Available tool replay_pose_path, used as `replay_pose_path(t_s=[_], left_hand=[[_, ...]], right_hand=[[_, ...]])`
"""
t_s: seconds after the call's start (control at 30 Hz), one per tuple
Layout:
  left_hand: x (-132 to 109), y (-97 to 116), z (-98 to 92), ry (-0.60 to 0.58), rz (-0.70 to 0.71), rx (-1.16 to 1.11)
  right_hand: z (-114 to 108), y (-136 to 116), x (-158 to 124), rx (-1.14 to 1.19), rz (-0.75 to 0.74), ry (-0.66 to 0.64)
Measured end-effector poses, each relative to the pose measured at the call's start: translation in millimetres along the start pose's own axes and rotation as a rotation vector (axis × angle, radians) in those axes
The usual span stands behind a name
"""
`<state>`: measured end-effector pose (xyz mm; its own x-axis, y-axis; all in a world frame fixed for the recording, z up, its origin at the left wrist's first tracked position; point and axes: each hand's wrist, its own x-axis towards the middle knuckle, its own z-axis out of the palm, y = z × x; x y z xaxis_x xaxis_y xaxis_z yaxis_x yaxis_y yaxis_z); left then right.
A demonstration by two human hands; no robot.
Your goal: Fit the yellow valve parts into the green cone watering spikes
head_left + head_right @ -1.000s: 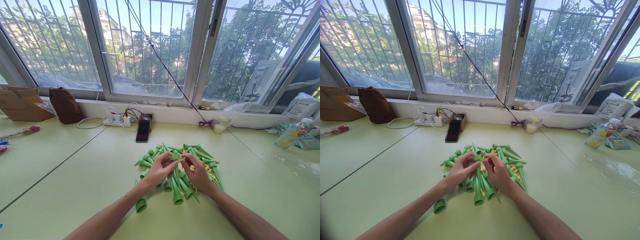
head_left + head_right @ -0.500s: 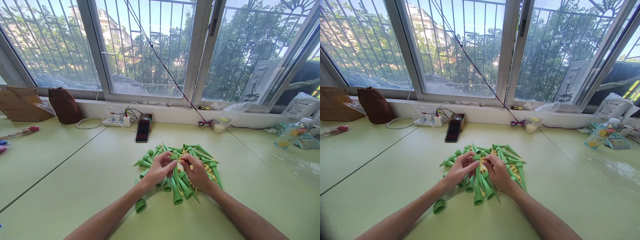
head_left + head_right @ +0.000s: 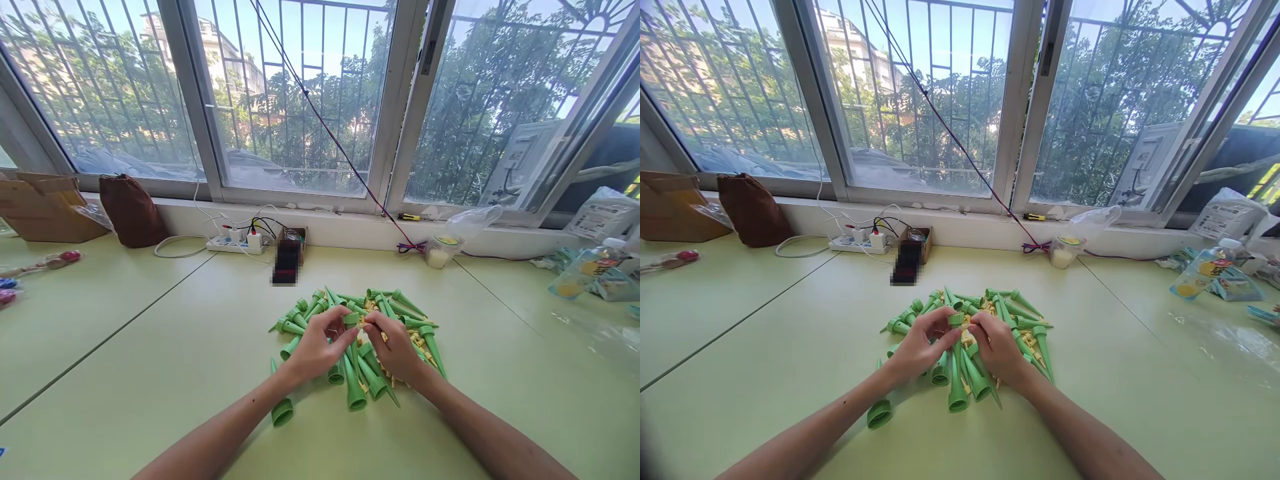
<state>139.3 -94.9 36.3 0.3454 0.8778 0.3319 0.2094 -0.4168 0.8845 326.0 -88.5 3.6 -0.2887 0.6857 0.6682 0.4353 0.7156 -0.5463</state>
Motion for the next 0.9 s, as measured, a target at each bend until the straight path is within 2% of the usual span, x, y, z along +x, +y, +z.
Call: replay_pose_path(t_s=[0.6, 0.9], left_hand=[[-3.8, 3.2, 2.7, 0.017, 0.156, 0.231], [-1.8, 4.0, 1.6, 0.008, 0.082, 0.151]], right_hand=[[1.6, 3.5, -1.2, -0.028, 0.017, -0.030], [2.7, 2.6, -0.7, -0.024, 0.053, -0.028]])
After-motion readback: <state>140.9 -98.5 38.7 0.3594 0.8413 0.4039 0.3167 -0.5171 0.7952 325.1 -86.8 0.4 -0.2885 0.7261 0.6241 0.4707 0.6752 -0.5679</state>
